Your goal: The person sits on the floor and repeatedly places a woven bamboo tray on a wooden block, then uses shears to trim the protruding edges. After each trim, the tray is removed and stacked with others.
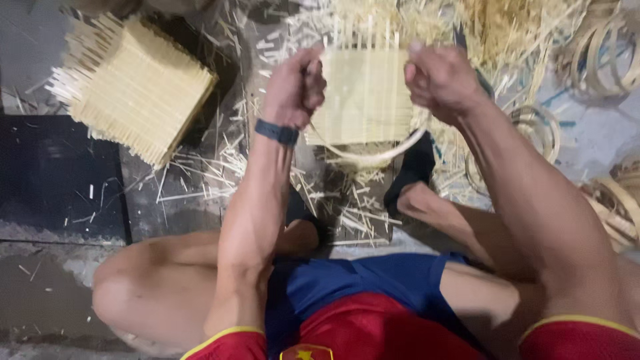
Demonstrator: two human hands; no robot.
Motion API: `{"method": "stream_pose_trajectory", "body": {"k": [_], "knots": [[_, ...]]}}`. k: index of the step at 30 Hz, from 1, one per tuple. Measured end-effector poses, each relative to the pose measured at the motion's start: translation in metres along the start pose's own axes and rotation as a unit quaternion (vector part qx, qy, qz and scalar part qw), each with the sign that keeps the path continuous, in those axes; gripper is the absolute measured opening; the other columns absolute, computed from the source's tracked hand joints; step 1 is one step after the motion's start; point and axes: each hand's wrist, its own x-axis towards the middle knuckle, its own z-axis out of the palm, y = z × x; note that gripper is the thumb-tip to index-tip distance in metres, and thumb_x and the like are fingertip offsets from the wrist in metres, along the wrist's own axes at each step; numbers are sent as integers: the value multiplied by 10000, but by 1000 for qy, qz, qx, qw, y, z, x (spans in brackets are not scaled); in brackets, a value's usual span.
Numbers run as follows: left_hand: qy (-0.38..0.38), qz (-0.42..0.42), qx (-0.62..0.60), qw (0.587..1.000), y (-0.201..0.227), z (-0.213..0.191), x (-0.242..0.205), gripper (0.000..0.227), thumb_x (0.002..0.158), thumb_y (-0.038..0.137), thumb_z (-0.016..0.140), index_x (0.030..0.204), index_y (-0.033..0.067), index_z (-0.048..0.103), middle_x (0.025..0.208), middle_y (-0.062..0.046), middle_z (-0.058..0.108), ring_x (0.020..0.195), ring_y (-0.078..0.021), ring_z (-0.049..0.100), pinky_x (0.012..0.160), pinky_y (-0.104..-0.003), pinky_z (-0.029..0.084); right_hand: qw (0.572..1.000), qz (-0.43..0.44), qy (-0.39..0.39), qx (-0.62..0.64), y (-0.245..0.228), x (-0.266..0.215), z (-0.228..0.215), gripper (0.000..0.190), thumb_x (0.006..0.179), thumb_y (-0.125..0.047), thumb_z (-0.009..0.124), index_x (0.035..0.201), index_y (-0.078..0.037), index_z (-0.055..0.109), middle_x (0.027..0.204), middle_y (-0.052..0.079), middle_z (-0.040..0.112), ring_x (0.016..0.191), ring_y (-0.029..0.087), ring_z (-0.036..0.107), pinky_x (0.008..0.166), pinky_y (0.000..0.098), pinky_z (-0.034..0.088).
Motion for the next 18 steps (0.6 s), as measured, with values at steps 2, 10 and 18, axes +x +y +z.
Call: {"method": "stream_pose_trajectory", "body": {"k": [2, 10, 18], "knots": [[-11, 4, -19, 1000, -2, -11, 7, 284, 970, 291, 749, 834, 72, 630, 591, 45, 516, 456, -79, 383, 383, -229, 278, 997, -16, -3, 78, 12, 7, -3, 432, 1094, -431, 608, 941, -33, 675, 625, -59, 419, 484, 73, 359, 417, 250, 307], [88, 104, 39, 990, -46, -65, 57, 306, 744, 25, 769, 1036, 68, 688, 773, -44, 713, 586, -100, 608, 479, -216, 506, 975, -95, 126, -154, 73, 30, -17, 330, 922, -105, 726, 1223, 16, 662, 884, 82, 715, 709, 123, 695, 589, 275, 612], [178, 250, 580, 755, -109, -95, 93, 363, 684, 69, 844, 1047, 60, 832, 821, -170, 708, 741, -267, 696, 696, -379, 566, 870, -171, 261, -381, 153, 73, -29, 124, 804, -51, 846, 909, -8, 797, 825, 123, 770, 730, 201, 732, 702, 351, 588]]}}
